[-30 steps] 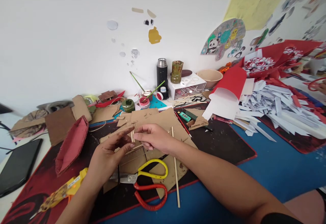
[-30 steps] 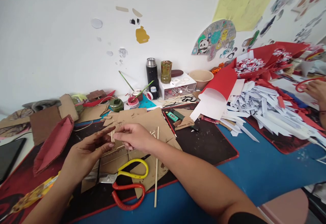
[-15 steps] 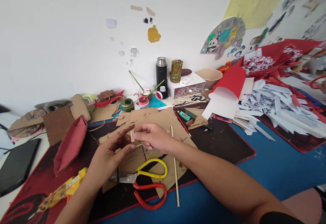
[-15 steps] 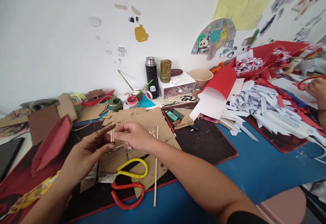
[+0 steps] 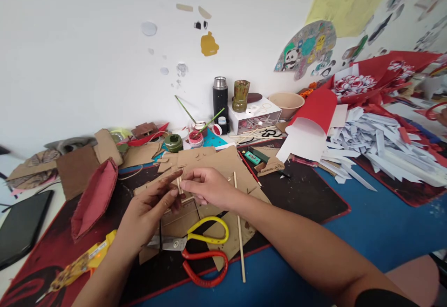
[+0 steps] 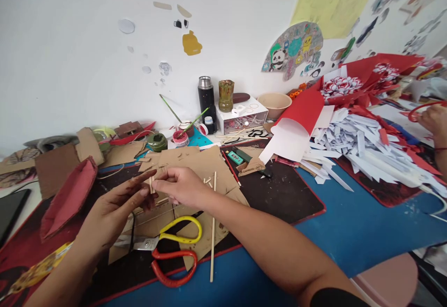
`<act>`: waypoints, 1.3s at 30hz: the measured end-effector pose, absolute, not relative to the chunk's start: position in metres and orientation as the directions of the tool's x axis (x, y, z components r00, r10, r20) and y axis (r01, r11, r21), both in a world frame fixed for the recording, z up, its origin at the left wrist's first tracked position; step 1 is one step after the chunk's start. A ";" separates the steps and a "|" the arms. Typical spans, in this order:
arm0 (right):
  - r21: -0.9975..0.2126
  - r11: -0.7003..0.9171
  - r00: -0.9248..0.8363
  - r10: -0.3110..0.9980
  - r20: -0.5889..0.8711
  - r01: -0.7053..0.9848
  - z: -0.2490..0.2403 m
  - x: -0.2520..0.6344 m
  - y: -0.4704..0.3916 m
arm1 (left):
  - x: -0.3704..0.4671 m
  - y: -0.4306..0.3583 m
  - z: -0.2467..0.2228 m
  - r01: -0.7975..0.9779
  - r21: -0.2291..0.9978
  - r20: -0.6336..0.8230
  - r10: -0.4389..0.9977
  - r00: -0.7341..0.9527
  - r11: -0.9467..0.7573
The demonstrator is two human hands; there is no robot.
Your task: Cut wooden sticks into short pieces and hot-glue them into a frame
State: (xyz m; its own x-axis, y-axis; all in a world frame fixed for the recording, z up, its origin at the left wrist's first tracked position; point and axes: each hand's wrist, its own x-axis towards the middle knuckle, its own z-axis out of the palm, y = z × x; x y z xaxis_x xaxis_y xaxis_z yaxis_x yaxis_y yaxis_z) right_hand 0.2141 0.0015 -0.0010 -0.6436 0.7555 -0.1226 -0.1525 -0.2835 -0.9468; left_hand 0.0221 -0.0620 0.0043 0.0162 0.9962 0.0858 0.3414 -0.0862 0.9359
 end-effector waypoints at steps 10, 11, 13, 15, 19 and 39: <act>-0.956 -0.267 -0.622 0.771 -0.137 -0.121 0.000 0.211 0.000 | 0.027 -0.064 0.007 0.075 0.996 -0.047 0.999 -0.024 0.048; -0.957 -0.264 -0.622 0.771 -0.136 -0.118 0.000 0.212 0.000 | 0.028 -0.064 0.007 0.057 0.997 -0.051 0.998 -0.024 0.053; -0.961 -0.255 -0.619 0.774 -0.135 -0.108 0.000 0.212 0.000 | 0.028 -0.063 0.007 0.037 0.998 -0.047 0.999 -0.024 0.048; -0.963 -0.250 -0.618 0.775 -0.136 -0.102 0.000 0.212 -0.001 | 0.028 -0.063 0.007 0.030 0.999 -0.032 0.999 -0.028 0.033; -0.958 -0.259 -0.628 0.769 -0.124 -0.127 -0.001 0.213 0.000 | 0.027 -0.064 0.007 0.030 1.000 0.001 0.999 -0.048 0.000; -0.932 -0.291 -0.627 0.773 -0.096 -0.215 0.000 0.214 0.003 | 0.033 -0.063 0.014 -0.126 0.989 -0.085 0.996 -0.026 0.081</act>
